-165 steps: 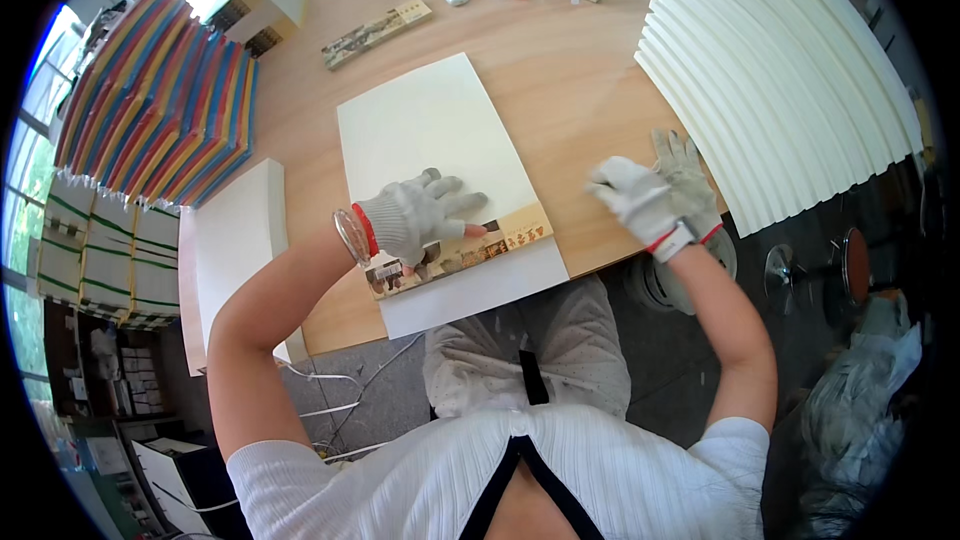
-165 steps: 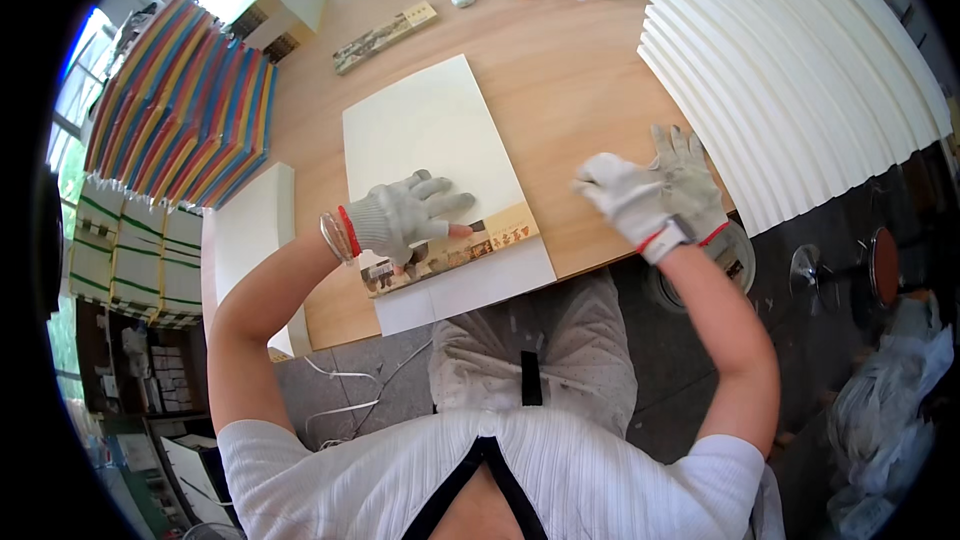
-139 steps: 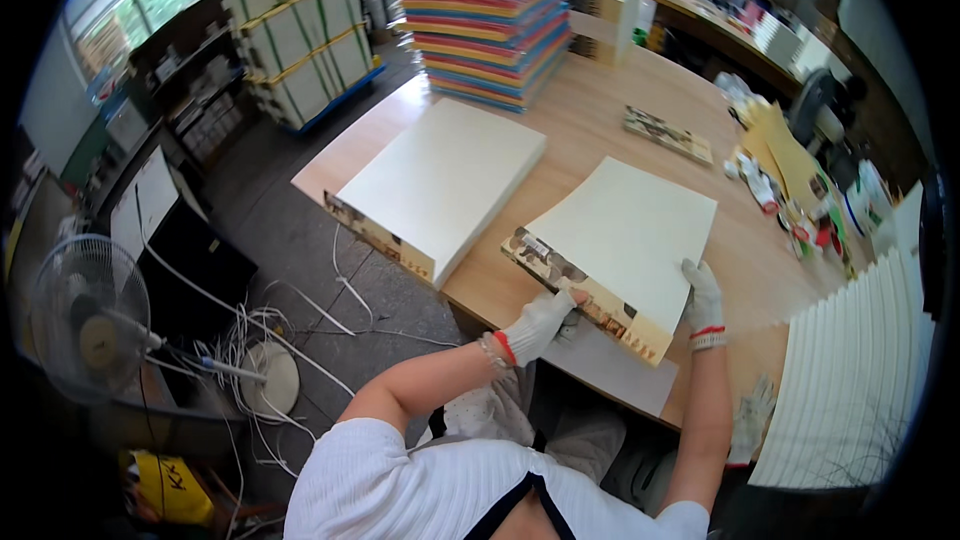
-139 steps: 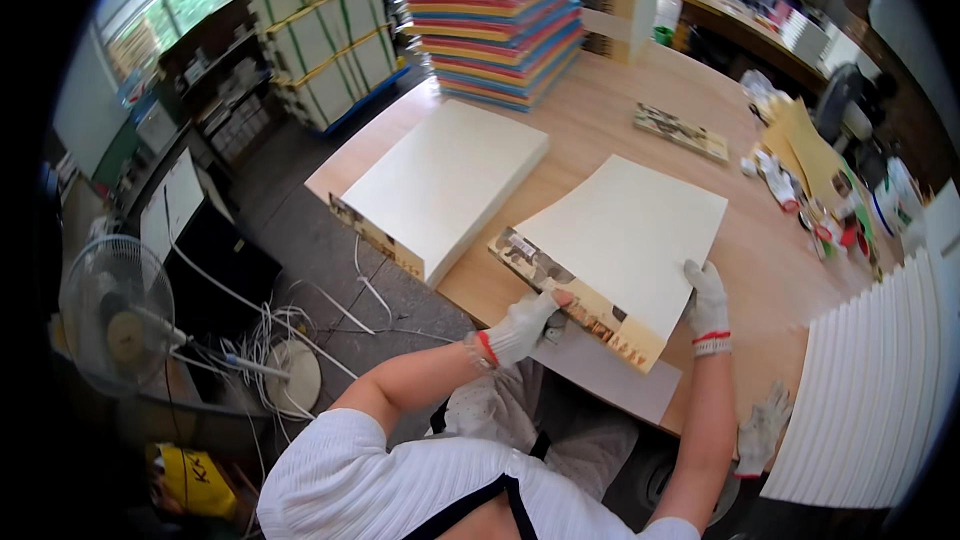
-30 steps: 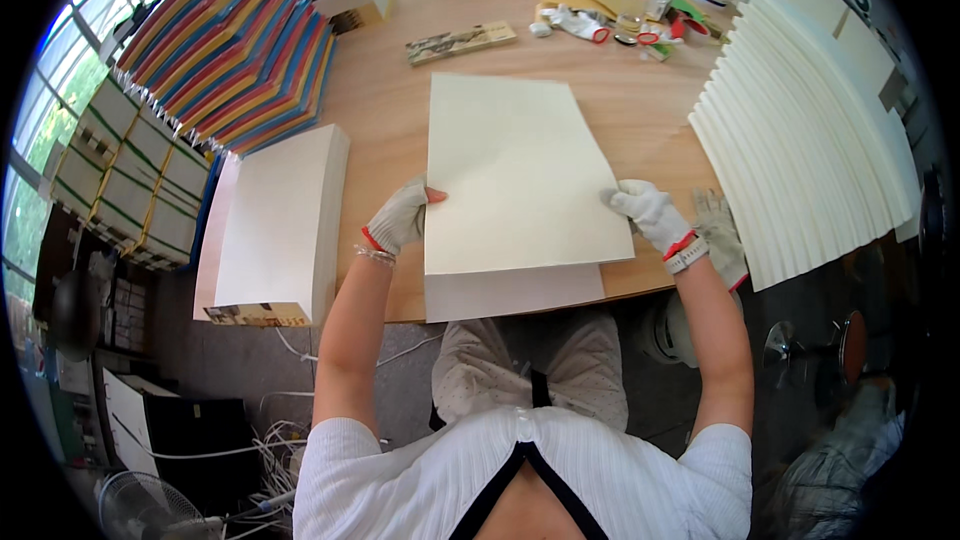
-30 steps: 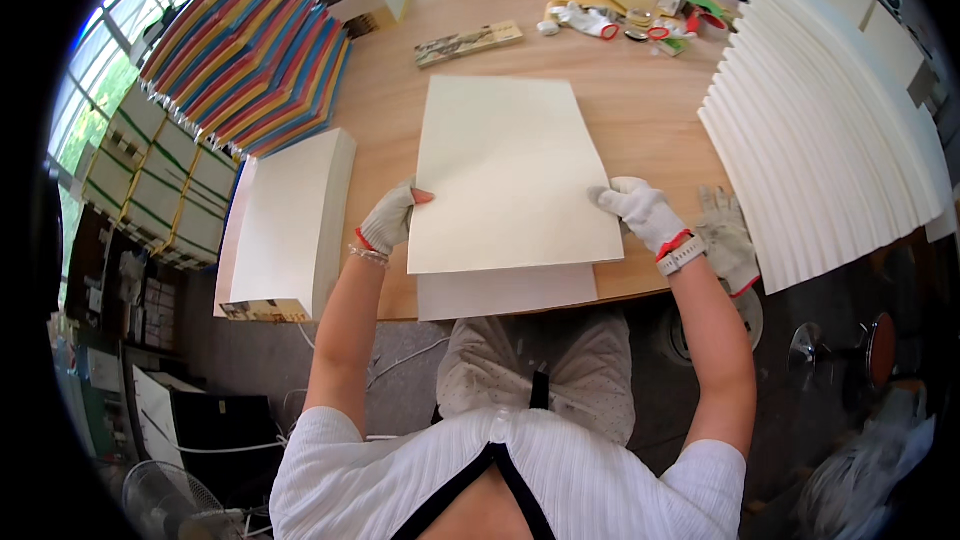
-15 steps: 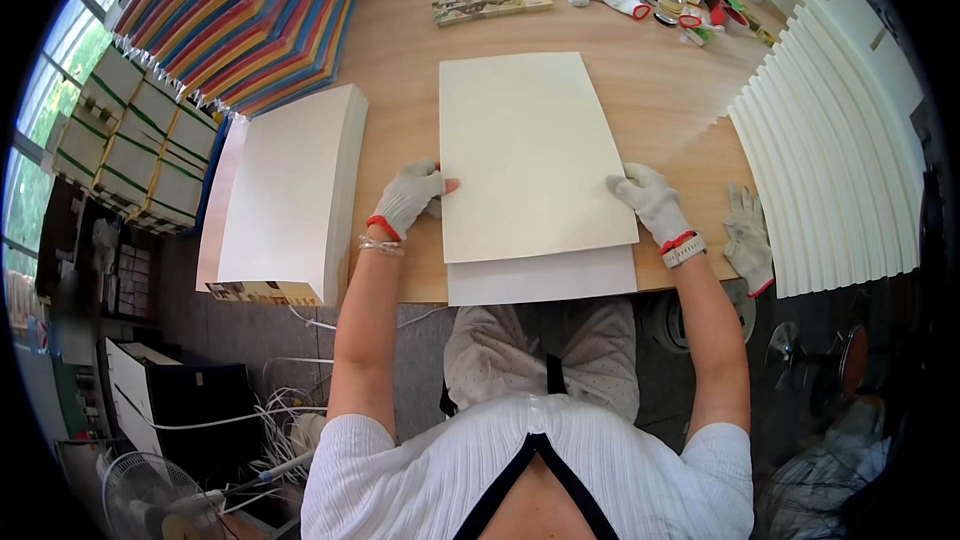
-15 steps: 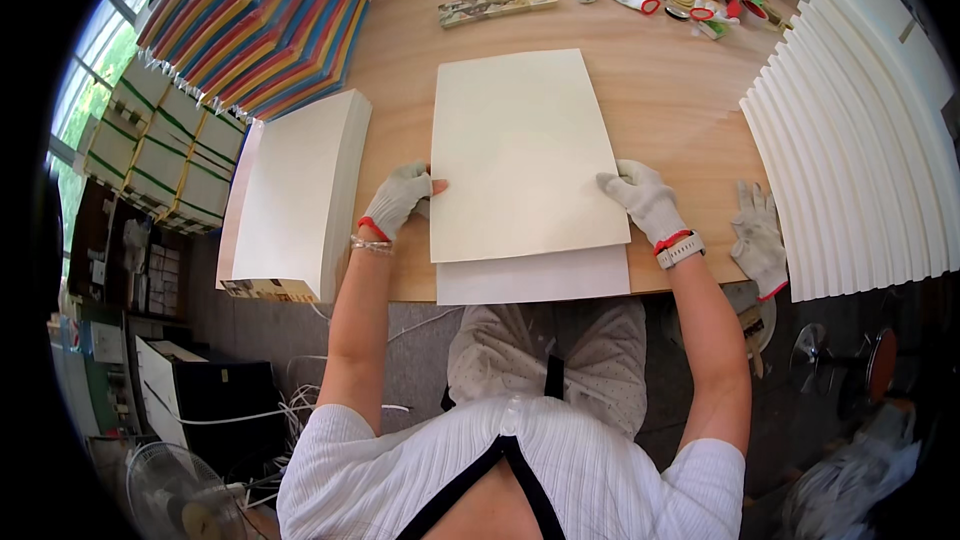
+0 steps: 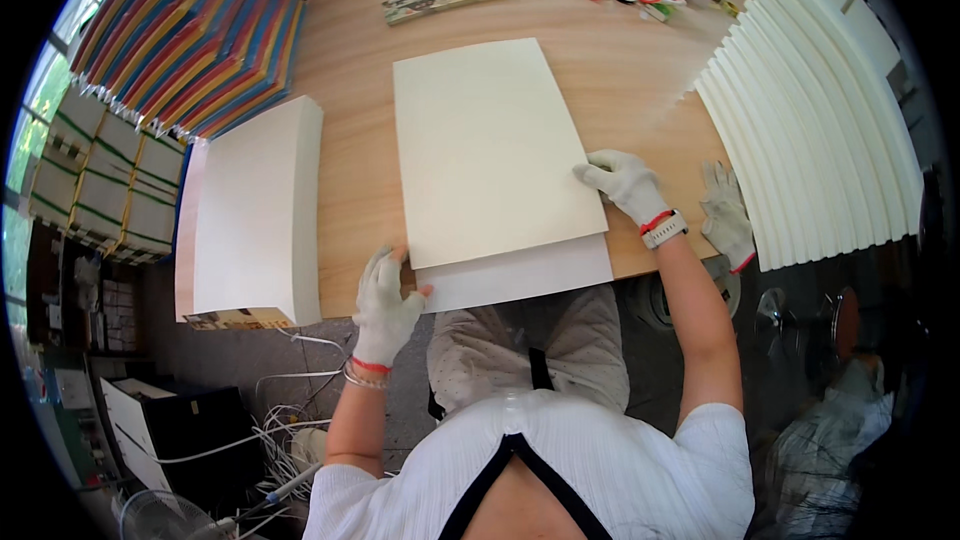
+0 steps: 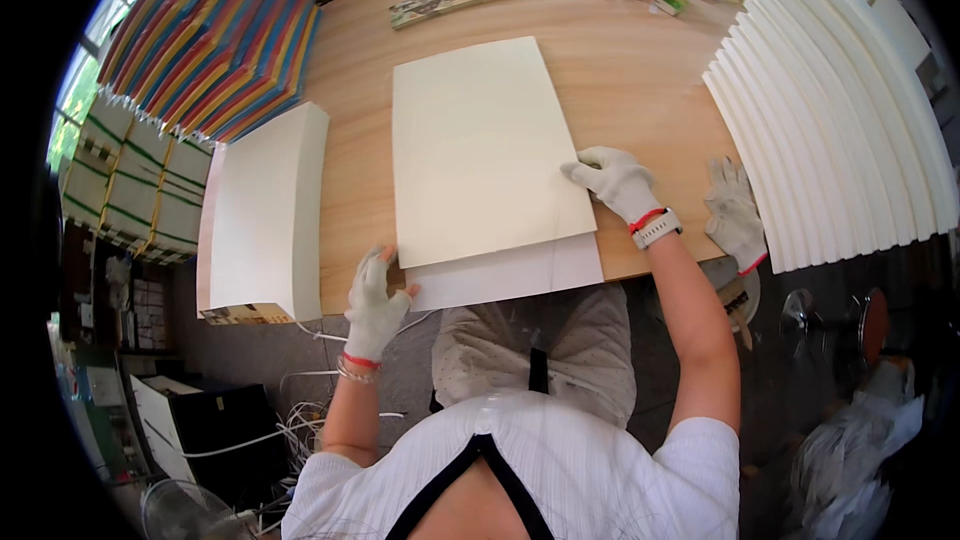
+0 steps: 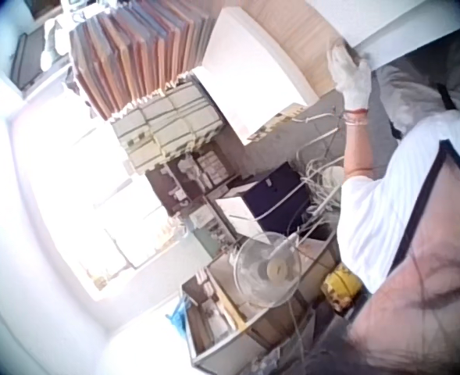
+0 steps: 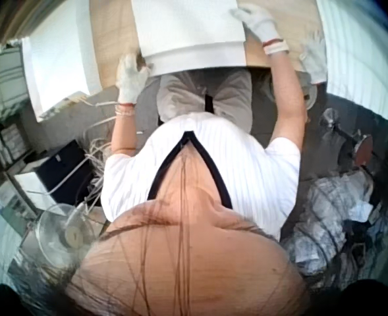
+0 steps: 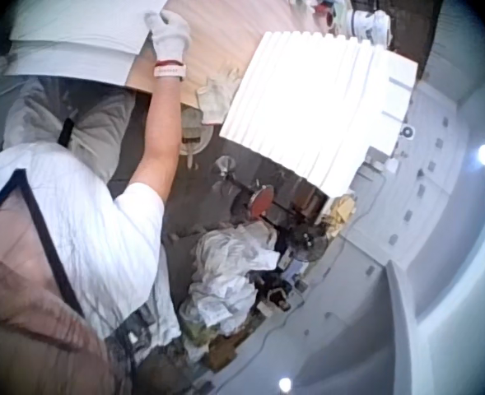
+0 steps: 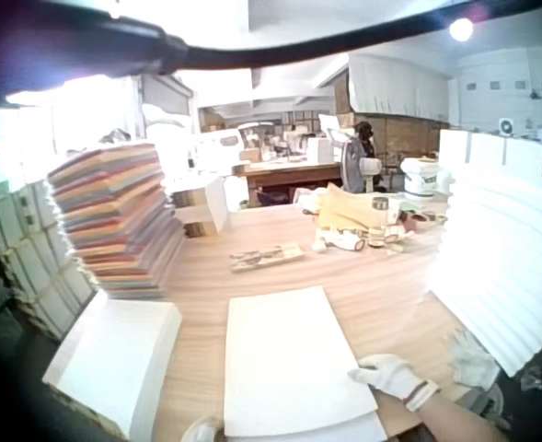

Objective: The person, wearing gloves, folds and assembles white cardboard boxes at a large wooden table, repeatedly picking up a flat sheet from a stack, folding the edges, and placing the assembled box onto another stack.

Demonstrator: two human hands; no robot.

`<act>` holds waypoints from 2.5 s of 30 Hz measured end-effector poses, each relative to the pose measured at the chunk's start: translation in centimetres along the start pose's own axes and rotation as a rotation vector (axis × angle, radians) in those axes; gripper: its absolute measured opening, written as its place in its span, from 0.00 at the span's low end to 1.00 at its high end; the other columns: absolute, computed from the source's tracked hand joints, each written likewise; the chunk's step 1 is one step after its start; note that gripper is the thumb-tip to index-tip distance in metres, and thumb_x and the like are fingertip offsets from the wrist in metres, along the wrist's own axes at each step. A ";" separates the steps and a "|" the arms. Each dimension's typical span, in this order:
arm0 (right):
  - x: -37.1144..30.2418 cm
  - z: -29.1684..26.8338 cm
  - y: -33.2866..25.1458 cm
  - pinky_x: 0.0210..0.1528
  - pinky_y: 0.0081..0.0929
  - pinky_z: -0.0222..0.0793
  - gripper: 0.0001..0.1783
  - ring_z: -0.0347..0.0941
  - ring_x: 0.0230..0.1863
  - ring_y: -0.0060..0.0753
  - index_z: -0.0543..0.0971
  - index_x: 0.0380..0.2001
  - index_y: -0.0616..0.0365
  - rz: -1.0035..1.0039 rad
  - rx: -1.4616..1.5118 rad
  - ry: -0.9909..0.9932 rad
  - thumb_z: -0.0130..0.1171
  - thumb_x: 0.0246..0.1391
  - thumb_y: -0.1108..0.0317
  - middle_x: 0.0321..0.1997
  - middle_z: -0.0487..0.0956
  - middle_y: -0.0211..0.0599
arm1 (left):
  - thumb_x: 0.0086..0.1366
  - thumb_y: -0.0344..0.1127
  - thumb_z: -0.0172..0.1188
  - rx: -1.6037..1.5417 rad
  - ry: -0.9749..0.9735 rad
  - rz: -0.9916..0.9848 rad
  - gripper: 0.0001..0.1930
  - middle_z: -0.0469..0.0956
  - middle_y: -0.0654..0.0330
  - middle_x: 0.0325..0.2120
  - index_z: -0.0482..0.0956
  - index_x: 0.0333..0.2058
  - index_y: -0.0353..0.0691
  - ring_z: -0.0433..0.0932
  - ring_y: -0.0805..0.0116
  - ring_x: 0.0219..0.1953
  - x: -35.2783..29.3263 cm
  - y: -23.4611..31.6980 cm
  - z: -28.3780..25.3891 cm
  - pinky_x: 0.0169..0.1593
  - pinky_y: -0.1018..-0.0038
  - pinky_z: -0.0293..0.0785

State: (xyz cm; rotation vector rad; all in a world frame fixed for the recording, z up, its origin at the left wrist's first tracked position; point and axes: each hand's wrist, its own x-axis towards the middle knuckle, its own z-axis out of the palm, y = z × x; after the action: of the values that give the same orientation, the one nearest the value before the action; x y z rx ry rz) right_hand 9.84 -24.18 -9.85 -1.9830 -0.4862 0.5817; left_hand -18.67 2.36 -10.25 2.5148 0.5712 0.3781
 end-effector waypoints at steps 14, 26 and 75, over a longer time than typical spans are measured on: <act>-1.1 0.5 -1.5 0.40 0.28 0.70 0.19 0.77 0.38 0.35 0.81 0.38 0.59 -0.194 -0.457 0.170 0.59 0.55 0.53 0.36 0.82 0.42 | 0.45 0.33 0.72 -0.095 0.070 0.048 0.35 0.69 0.44 0.54 0.70 0.53 0.34 0.69 0.47 0.56 -0.5 -0.5 1.0 0.56 0.60 0.67; -5.4 0.7 -2.4 0.47 0.27 0.71 0.18 0.77 0.44 0.35 0.81 0.40 0.62 -0.352 -0.091 -0.156 0.55 0.59 0.56 0.40 0.82 0.42 | 0.31 0.42 0.77 0.307 -0.206 0.609 0.55 0.59 0.44 0.60 0.60 0.62 0.45 0.74 0.50 0.46 2.2 5.8 -2.0 0.47 0.62 0.74; -3.2 21.4 -6.6 0.18 0.37 0.72 0.04 0.80 0.25 0.37 0.76 0.24 0.58 -0.918 -0.653 -0.109 0.54 0.47 0.70 0.22 0.78 0.40 | 0.46 0.28 0.67 0.654 -0.919 1.060 0.43 0.51 0.64 0.67 0.64 0.59 0.79 0.56 0.50 0.65 16.4 13.6 0.6 0.62 0.61 0.65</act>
State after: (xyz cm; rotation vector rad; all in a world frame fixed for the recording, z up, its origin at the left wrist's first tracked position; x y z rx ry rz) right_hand -5.90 -8.05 -12.12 -2.0106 -1.6929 -0.0811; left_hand 0.22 -0.73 -0.77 2.9602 -1.1894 -0.7271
